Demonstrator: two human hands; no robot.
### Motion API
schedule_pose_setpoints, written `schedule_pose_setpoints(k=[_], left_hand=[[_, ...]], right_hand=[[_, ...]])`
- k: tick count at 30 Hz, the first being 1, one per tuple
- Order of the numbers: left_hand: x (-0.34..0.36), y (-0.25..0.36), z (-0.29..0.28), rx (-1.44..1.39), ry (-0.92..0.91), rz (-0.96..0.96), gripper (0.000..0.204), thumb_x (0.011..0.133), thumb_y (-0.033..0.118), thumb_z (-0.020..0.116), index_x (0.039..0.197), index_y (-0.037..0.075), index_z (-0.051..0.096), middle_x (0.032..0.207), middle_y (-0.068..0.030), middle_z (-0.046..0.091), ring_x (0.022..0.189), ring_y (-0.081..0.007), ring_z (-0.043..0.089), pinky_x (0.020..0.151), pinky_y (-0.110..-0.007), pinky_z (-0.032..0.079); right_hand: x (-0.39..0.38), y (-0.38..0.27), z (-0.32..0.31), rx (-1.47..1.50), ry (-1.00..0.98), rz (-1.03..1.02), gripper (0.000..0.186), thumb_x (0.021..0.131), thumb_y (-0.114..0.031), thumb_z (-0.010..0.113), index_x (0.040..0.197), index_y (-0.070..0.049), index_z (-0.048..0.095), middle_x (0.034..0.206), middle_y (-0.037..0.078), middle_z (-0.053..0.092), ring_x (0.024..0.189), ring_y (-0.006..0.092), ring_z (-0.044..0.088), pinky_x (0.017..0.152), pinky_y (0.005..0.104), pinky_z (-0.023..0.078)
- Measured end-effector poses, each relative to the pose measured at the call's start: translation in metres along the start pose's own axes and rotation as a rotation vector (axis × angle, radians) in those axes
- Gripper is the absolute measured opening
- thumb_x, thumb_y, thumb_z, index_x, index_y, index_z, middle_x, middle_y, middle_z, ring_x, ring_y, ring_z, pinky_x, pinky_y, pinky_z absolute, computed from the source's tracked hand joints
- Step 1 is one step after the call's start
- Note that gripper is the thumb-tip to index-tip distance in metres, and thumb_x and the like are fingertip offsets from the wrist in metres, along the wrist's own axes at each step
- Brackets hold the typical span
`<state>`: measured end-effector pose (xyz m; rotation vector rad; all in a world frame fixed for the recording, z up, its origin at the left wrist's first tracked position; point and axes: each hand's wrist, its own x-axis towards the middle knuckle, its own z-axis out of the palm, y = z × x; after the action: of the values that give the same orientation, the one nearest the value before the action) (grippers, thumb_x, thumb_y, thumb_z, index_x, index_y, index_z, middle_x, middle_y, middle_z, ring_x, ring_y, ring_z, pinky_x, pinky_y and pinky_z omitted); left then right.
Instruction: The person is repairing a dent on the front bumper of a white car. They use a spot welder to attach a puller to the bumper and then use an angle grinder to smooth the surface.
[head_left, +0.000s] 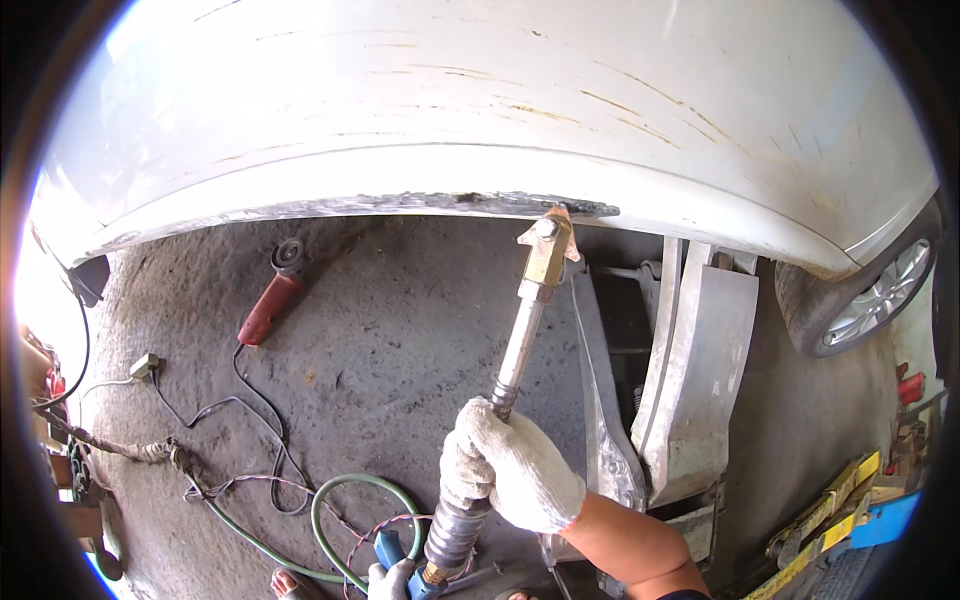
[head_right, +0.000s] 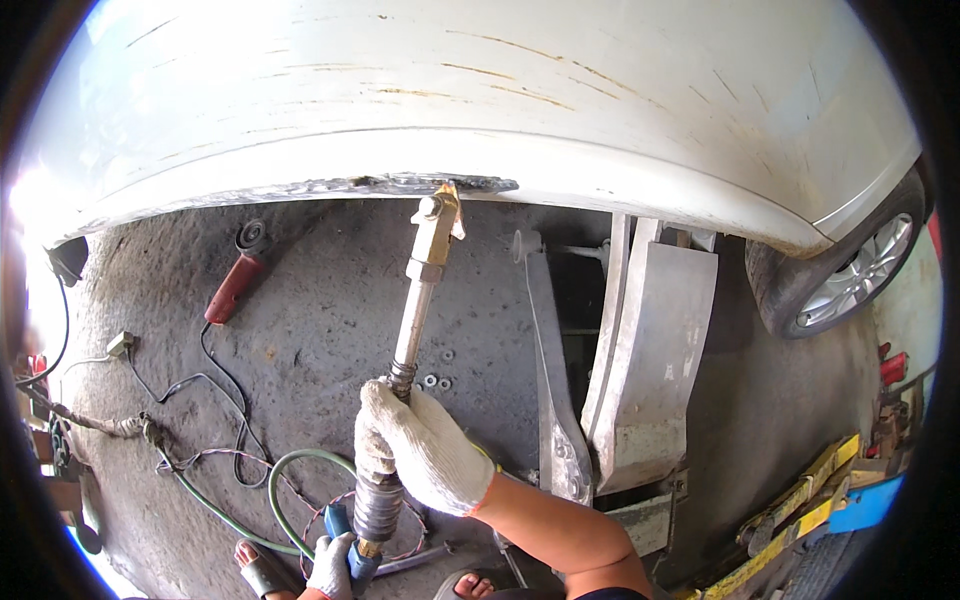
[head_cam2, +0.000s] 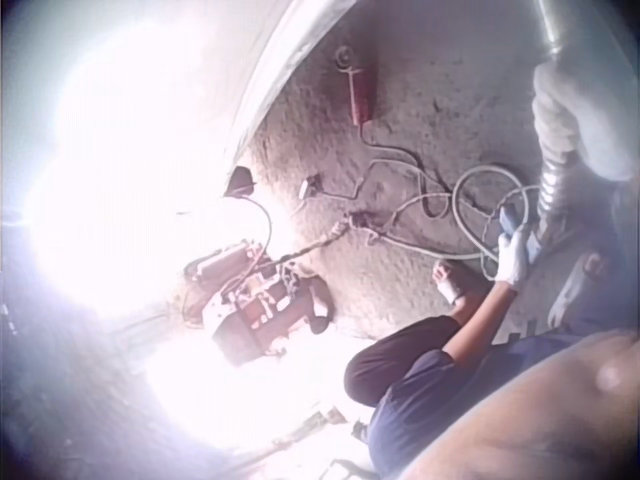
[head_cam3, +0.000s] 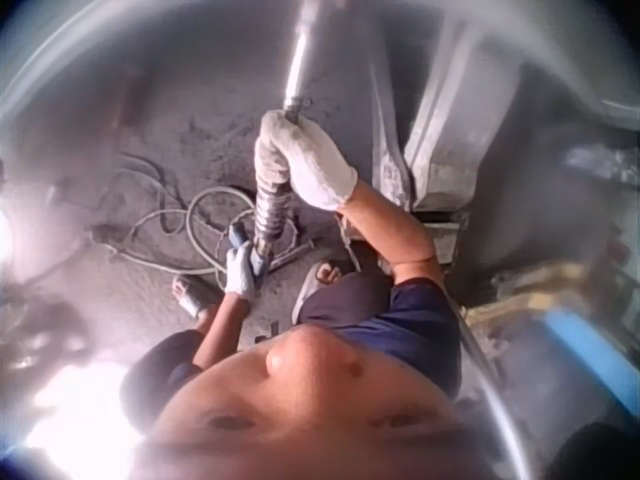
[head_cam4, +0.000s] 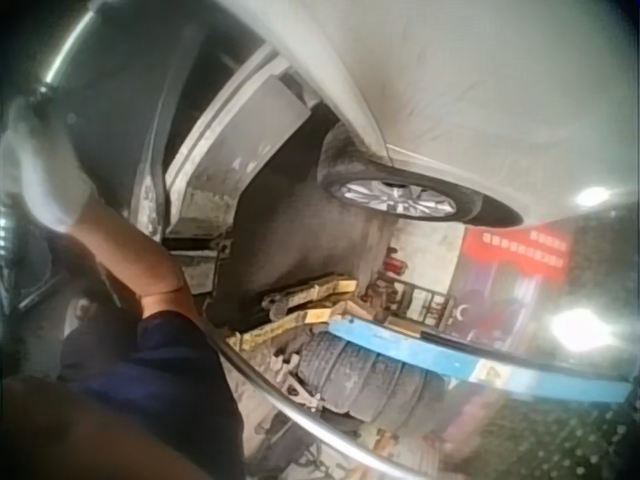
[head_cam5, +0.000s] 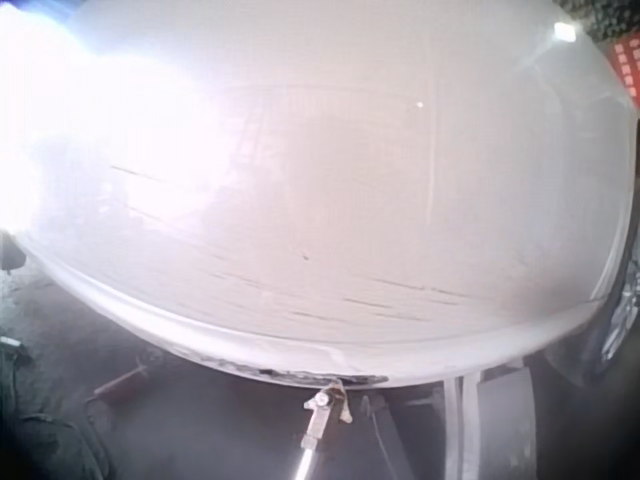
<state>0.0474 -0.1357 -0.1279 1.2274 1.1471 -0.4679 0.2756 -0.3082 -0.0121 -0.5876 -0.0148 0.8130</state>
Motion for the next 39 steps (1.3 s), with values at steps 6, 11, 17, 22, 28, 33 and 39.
schedule_pose_setpoints(k=[6, 11, 17, 22, 28, 33, 39], left_hand=[[0.003, -0.003, -0.001, 0.021, 0.011, 0.028, 0.045, 0.096, 0.038, 0.061, 0.125, 0.004, 0.053, 0.106, -0.0079, 0.062, 0.091, -0.0169, 0.06, 0.075, -0.031, 0.05], [0.007, -0.007, -0.002, -0.007, -0.013, 0.039, 0.044, 0.096, 0.038, 0.061, 0.124, 0.004, 0.054, 0.106, -0.0079, 0.062, 0.091, -0.0168, 0.06, 0.077, -0.031, 0.05], [-0.004, 0.008, 0.005, -0.01, 0.013, -0.013, 0.043, 0.097, 0.037, 0.059, 0.123, 0.003, 0.055, 0.104, -0.0079, 0.062, 0.09, -0.0168, 0.059, 0.077, -0.031, 0.049], [0.002, 0.003, -0.003, 0.036, -0.042, 0.013, 0.038, 0.098, 0.037, 0.057, 0.117, 0.004, 0.059, 0.099, -0.0063, 0.062, 0.085, -0.0153, 0.058, 0.072, -0.03, 0.048], [0.003, -0.002, -0.005, -0.02, -0.044, -0.025, 0.037, 0.099, 0.035, 0.056, 0.117, 0.003, 0.061, 0.095, -0.0051, 0.062, 0.083, -0.0141, 0.058, 0.069, -0.03, 0.047], [0.002, 0.0, 0.0, -0.004, -0.072, 0.036, 0.04, 0.1, 0.036, 0.056, 0.119, 0.002, 0.06, 0.1, -0.0074, 0.063, 0.087, -0.0172, 0.058, 0.075, -0.032, 0.048], [-0.002, 0.007, -0.007, 0.173, -0.089, 0.071, 0.04, 0.1, 0.035, 0.053, 0.104, -0.003, 0.064, 0.088, -0.0112, 0.064, 0.079, -0.0204, 0.057, 0.069, -0.038, 0.047]], right_hand=[[0.0, 0.0, -0.002, -0.017, -0.022, 0.006, 0.025, 0.106, -0.031, 0.053, 0.088, -0.014, 0.05, 0.069, -0.005, 0.044, 0.061, 0.008, 0.042, 0.058, 0.0263, 0.038], [0.001, 0.0, 0.0, -0.003, -0.02, -0.001, 0.024, 0.106, -0.029, 0.054, 0.088, -0.014, 0.05, 0.068, -0.005, 0.044, 0.06, 0.0077, 0.041, 0.058, 0.0266, 0.039], [0.002, -0.001, 0.008, -0.034, 0.051, -0.015, 0.021, 0.106, -0.024, 0.054, 0.088, -0.013, 0.05, 0.068, -0.005, 0.045, 0.059, 0.0066, 0.041, 0.058, 0.0255, 0.04], [0.0, -0.001, 0.018, -0.081, 0.13, -0.039, 0.02, 0.106, -0.021, 0.053, 0.089, -0.011, 0.05, 0.068, -0.005, 0.045, 0.059, 0.0062, 0.042, 0.057, 0.0249, 0.04], [0.005, 0.005, 0.007, -0.19, 0.093, -0.094, 0.02, 0.104, -0.021, 0.056, 0.088, -0.01, 0.051, 0.07, -0.003, 0.049, 0.06, 0.0074, 0.045, 0.058, 0.0268, 0.042], [-0.007, 0.031, -0.009, -0.306, -0.089, 0.019, 0.012, 0.097, -0.011, 0.065, 0.09, -0.004, 0.057, 0.078, 0.008, 0.064, 0.077, 0.0187, 0.065, 0.074, 0.0346, 0.053], [0.025, -0.041, 0.02, -0.255, -0.034, -0.059, 0.011, 0.092, -0.006, 0.066, 0.09, -0.005, 0.055, 0.067, 0.008, 0.059, 0.058, 0.0201, 0.061, 0.058, 0.0391, 0.053]])
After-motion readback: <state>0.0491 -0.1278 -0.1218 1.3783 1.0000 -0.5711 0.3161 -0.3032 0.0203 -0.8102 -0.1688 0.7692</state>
